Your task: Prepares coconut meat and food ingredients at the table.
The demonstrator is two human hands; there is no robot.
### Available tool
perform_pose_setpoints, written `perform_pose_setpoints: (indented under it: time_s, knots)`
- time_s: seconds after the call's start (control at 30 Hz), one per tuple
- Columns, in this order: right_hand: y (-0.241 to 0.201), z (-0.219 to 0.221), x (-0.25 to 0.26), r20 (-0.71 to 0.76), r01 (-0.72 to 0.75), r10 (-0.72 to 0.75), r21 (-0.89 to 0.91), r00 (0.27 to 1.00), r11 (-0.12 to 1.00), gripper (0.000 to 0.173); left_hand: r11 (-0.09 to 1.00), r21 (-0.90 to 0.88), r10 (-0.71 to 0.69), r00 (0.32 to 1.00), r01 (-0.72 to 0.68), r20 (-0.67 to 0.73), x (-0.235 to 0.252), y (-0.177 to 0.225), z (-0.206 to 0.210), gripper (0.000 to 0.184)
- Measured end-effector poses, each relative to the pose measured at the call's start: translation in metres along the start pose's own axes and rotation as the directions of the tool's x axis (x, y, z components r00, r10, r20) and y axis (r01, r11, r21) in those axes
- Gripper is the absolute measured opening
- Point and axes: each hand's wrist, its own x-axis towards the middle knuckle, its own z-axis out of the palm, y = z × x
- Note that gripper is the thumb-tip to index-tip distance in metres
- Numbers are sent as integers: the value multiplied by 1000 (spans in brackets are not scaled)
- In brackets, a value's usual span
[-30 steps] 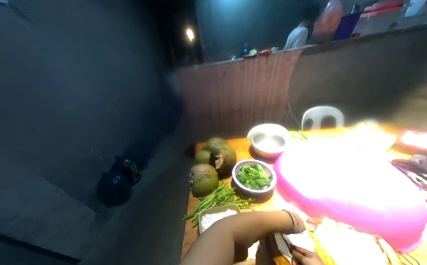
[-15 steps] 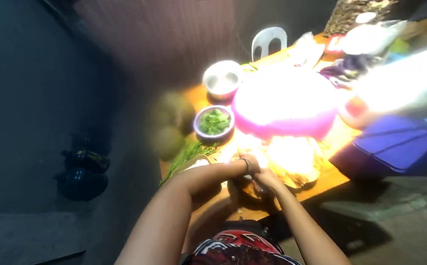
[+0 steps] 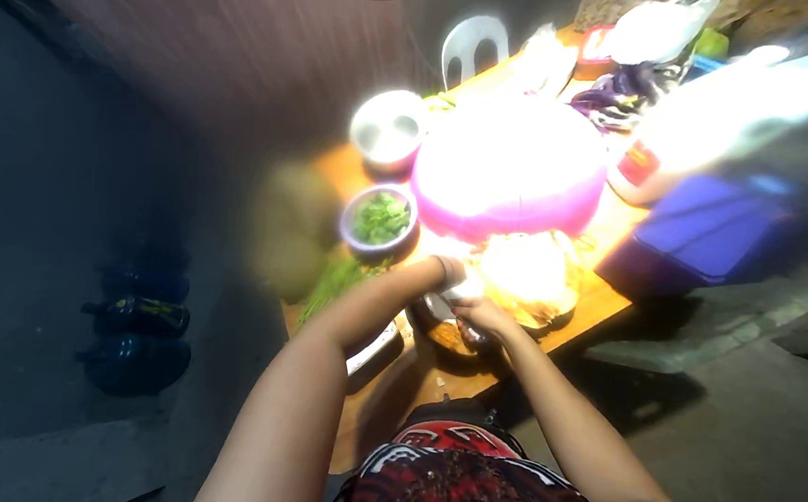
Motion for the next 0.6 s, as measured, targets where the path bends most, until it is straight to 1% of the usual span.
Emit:
perform_pose_setpoints:
  time_s: [0.03, 0.07, 0.1, 0.17, 0.27, 0.33, 0.4, 0.5, 0.6]
  knots:
    - [-4, 0, -2, -2, -20, 20, -26, 1000, 999, 27, 968, 8, -249, 966, 249, 66, 27, 8, 7, 19]
    - [-8, -1, -4, 6, -40, 40, -43, 999, 998, 27, 923, 19, -385, 919, 385, 85, 43, 13, 12, 20]
    - [-10, -3, -5, 13, -40, 40, -44, 999, 998, 27, 900, 31, -436, 897, 434, 78, 48, 14, 13, 19]
    - [-9, -5, -4, 26, -22, 22, -3, 999, 1000, 27, 911, 55, -412, 910, 409, 53, 44, -3, 14, 22]
    - [-5, -7, -5, 42, -20, 15, 100, 999, 995, 31, 933, -6, -358, 933, 359, 37, 31, -32, 13, 18]
    - [-7, -6, -9, 28, -15, 12, 99, 1000, 995, 30, 942, -91, -325, 945, 323, -14, 17, -44, 13, 17]
    - [-12, -5, -15, 11, -15, 14, 74, 1000, 997, 29, 940, -140, -321, 945, 311, -62, 7, -55, 18, 18]
    - [-15, -4, -18, 20, -28, 26, 60, 999, 998, 29, 938, -134, -328, 944, 320, -45, 4, -60, 32, 18]
    - [-15, -4, -16, 27, -28, 27, 56, 999, 998, 29, 930, -135, -349, 937, 342, -29, 4, -56, 34, 20]
